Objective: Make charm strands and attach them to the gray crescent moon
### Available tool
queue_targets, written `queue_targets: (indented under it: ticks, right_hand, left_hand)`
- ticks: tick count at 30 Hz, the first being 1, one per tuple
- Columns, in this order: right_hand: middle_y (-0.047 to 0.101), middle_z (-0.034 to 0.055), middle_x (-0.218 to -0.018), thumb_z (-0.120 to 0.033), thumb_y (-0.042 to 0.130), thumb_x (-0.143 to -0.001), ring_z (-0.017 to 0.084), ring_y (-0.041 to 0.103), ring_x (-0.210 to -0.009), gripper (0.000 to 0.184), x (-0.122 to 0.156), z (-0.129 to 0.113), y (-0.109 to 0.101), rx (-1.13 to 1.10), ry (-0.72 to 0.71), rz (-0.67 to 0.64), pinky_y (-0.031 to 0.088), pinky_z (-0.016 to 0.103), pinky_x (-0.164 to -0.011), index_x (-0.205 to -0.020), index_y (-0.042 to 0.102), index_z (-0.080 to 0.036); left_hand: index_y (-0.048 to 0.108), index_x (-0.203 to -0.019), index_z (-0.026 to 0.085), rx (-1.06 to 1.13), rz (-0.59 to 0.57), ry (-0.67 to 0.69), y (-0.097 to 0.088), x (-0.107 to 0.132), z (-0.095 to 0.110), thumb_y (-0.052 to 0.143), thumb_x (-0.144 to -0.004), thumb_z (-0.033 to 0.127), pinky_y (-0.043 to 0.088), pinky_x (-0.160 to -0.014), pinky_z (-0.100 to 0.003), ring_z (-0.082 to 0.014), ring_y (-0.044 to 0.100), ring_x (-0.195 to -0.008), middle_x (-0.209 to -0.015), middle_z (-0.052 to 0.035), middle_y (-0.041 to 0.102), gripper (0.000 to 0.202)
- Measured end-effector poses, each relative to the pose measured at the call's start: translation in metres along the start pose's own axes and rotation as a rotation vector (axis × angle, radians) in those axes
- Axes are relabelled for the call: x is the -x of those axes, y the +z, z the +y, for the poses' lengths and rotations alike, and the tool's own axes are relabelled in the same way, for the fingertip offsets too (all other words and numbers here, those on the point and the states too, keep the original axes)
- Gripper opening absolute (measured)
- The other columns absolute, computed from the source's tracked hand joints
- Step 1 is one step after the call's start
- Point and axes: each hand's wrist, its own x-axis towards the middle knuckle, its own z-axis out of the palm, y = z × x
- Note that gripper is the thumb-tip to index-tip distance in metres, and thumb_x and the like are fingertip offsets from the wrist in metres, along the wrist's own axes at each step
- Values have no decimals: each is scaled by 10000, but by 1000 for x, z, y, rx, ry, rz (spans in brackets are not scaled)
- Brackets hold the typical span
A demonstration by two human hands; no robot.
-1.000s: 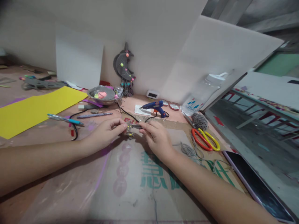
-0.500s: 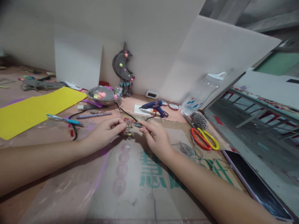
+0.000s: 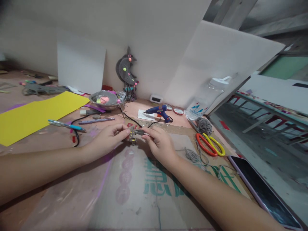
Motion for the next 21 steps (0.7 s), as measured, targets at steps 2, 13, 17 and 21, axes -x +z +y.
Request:
queue_targets:
  ticks: [2,13,17,21]
  right_hand:
    - [581,42,-766,-279,476,-924,178,559,-749,255,0,0,0,6,-14,-6,431,289,-660,-1101,643,-202]
    - [586,41,-745,-276,480,-919,182,565,-727,252,0,-1,-1,17,-35,8,433,289,-635,-1095,647,-210]
    - [585,43,-748,-271,482,-918,183,564,-732,253,0,-1,-1,8,-38,5,435,291,-640,-1094,649,-197]
    - [581,52,-745,-269,481,-918,189,567,-743,264,0,-2,-1,5,-35,2,437,295,-648,-1089,654,-165]
  left_hand:
    - [512,-704,168,-8,5,-14,0,1,2,467,-863,352,389,-627,-234,-119,502,-655,-681,22,527,247]
    - [548,-720,167,-41,5,2,-1,1,2,462,-866,367,406,-613,-250,-134,537,-650,-682,4,582,262]
    - [526,-699,168,-34,3,2,0,1,2,466,-867,361,397,-615,-240,-124,519,-648,-671,15,550,262]
    - [509,-690,169,-23,0,-10,0,2,4,474,-864,354,389,-614,-232,-114,503,-643,-667,25,523,256]
